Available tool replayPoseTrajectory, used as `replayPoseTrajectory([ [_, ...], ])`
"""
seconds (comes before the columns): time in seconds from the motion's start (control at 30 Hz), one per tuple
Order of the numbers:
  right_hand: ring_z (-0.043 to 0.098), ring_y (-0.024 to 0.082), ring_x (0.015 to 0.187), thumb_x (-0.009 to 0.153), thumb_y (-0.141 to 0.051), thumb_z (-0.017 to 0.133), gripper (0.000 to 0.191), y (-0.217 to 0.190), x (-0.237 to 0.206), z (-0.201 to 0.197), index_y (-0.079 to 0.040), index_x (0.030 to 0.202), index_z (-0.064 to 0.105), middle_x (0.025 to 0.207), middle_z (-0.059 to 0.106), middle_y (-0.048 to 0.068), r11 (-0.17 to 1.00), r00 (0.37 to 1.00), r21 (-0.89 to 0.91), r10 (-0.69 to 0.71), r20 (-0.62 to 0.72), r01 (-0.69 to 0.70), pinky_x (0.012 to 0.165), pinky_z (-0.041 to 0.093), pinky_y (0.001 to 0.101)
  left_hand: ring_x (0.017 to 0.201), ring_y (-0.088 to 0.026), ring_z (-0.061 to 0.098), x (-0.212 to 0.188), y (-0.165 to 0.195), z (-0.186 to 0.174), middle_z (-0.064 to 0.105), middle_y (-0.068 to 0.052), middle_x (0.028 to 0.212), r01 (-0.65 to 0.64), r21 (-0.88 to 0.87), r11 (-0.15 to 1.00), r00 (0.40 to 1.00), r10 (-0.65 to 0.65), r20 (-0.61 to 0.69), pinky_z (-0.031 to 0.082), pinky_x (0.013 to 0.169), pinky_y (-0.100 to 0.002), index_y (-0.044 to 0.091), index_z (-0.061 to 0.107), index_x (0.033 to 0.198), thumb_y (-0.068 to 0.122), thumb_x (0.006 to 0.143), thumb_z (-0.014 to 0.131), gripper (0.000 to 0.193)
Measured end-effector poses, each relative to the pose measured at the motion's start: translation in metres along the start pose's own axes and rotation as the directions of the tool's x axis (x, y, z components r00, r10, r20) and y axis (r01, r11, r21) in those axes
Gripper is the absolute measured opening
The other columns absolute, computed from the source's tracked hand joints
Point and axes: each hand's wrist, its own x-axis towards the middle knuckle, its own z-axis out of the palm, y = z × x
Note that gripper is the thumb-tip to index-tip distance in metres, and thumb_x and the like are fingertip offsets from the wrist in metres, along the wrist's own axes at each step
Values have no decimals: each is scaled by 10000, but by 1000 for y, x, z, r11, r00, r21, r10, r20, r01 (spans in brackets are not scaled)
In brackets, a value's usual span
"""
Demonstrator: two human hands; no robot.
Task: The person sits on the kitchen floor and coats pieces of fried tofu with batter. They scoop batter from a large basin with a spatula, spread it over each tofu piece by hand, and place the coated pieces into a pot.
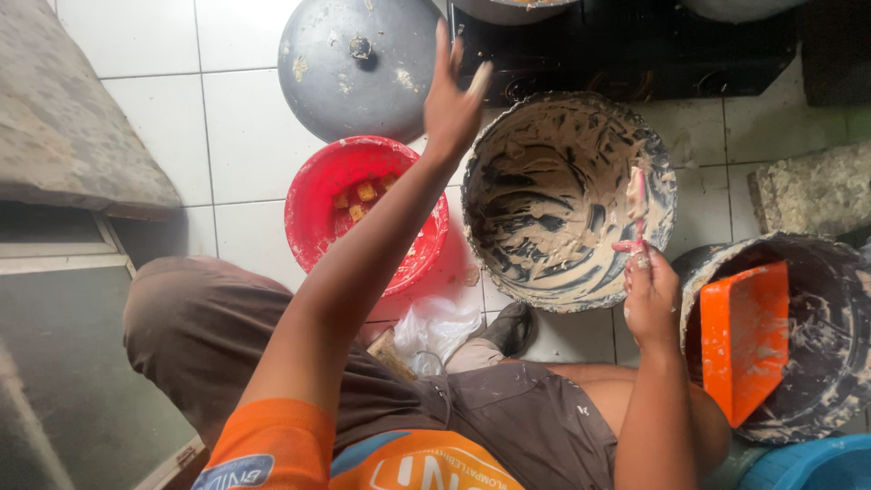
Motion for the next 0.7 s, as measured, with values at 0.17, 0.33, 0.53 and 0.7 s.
replayPoseTrajectory([
  [0.17,391,67,543,1128,-197,410,309,36,43,11,-3,1172,646,701,475,-13,961,972,186,177,158,-205,479,333,236,1356,-285,624,-103,-85,-50,627,-231,1449,445,238,863,876,-475,86,490,1108,-354,138,323,1604,226,1008,638,680],
  [0.33,556,110,596,1011,-58,427,320,100,115,51,-36,1307,544,854,664,90,940,943,-156,319,91,-303,492,432,279,1256,-284,660,-162,-128,-47,621,-198,1394,531,269,803,786,-586,198,530,1020,-358,137,393,1548,229,990,688,637],
  [0.53,649,348,880,915,-83,541,335,173,162,88,22,1223,620,1058,693,246,574,919,-778,395,-11,-256,761,516,421,1157,-312,704,-150,-135,-48,698,-152,1295,480,489,729,790,-601,121,551,935,-398,252,490,1503,205,936,719,614],
  [0.7,632,475,1150,914,-123,567,308,207,199,105,103,1069,707,1193,657,322,298,889,-952,451,79,-67,1004,508,480,1104,-350,707,-137,-140,-39,722,-143,1249,452,537,713,799,-590,111,552,900,-434,283,485,1501,207,930,724,624],
])
